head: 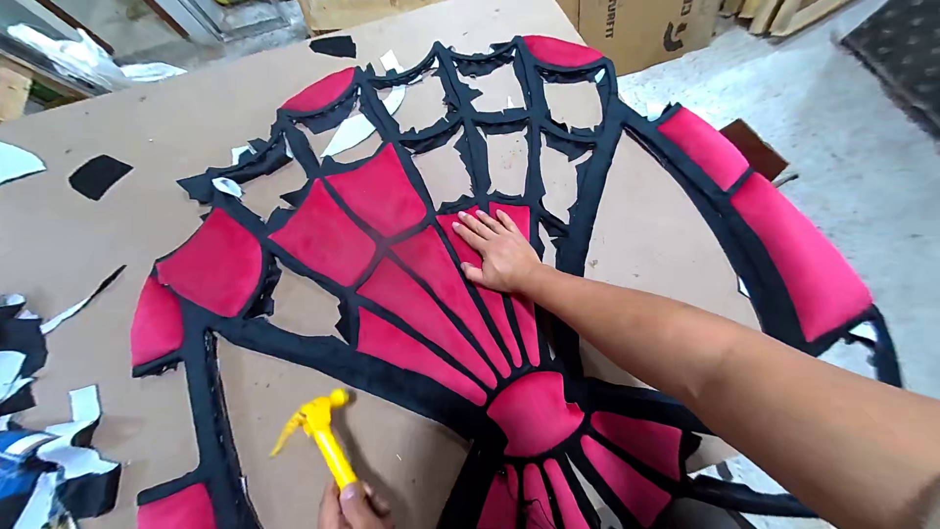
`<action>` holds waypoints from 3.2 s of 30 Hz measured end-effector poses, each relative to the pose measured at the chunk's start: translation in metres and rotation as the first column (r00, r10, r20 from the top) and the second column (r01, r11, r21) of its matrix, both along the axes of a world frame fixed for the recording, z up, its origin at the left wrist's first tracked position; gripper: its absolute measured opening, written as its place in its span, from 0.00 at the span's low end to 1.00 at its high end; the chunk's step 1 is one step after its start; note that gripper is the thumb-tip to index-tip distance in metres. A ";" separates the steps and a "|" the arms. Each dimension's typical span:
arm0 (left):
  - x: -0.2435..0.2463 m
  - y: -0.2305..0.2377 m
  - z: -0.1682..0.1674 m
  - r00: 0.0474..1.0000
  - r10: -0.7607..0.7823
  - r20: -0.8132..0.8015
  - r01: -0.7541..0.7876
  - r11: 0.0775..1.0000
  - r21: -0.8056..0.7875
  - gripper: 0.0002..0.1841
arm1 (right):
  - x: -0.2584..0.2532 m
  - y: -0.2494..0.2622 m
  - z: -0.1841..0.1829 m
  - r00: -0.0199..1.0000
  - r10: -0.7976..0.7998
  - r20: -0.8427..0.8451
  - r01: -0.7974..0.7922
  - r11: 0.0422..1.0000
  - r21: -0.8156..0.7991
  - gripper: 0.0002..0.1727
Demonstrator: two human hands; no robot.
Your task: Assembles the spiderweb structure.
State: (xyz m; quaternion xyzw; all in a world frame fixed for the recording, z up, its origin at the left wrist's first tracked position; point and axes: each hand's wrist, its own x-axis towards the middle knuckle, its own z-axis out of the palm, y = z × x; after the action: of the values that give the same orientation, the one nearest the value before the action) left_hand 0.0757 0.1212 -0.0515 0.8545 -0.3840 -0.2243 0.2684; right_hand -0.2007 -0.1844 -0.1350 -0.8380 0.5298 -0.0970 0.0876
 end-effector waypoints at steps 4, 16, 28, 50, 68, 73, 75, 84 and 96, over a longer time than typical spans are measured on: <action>-0.063 -0.102 0.034 0.910 -0.180 -0.374 0.101 0.970 -0.223 0.28 | 0.003 -0.001 0.002 1.000 -0.019 -0.002 0.019 1.000 0.024 0.46; -0.116 -0.244 0.011 0.870 -0.017 -0.493 -0.137 0.952 -0.274 0.24 | 0.001 -0.003 -0.001 0.999 -0.030 0.040 0.030 1.000 0.000 0.47; -0.123 -0.238 -0.005 0.937 -0.088 -0.338 0.037 0.987 -0.156 0.26 | 0.003 -0.001 0.000 0.999 -0.033 0.029 0.032 0.999 0.026 0.48; -0.087 -0.093 0.029 0.876 -0.268 -0.400 0.201 0.959 -0.201 0.30 | 0.001 -0.002 -0.003 0.999 -0.042 0.030 0.042 0.999 0.009 0.43; -0.149 -0.070 0.005 0.891 -0.177 -0.418 0.089 0.971 -0.222 0.28 | 0.001 -0.003 -0.004 0.999 -0.051 0.001 0.051 0.999 0.009 0.43; -0.135 -0.084 0.011 0.831 -0.147 -0.536 0.093 0.988 -0.127 0.25 | 0.003 -0.007 -0.003 0.999 -0.044 -0.010 0.044 0.999 0.003 0.42; -0.131 -0.088 0.019 0.862 -0.117 -0.493 -0.011 0.968 -0.249 0.26 | 0.002 -0.003 -0.004 0.999 -0.039 -0.012 0.040 0.999 0.018 0.41; -0.122 -0.127 0.014 0.883 -0.105 -0.458 -0.015 0.968 -0.251 0.27 | 0.000 -0.002 -0.008 0.999 -0.031 0.027 0.032 0.999 -0.026 0.33; -0.114 -0.160 -0.002 0.821 -0.178 -0.542 0.200 0.980 -0.020 0.26 | 0.001 -0.004 -0.003 1.000 -0.021 0.014 0.021 1.000 -0.012 0.33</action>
State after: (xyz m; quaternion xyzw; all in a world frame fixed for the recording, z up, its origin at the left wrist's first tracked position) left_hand -0.0387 -0.0387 -0.0530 0.7189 -0.3711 -0.4890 0.3262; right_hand -0.1999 -0.1882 -0.1383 -0.8321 0.5375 -0.1072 0.0852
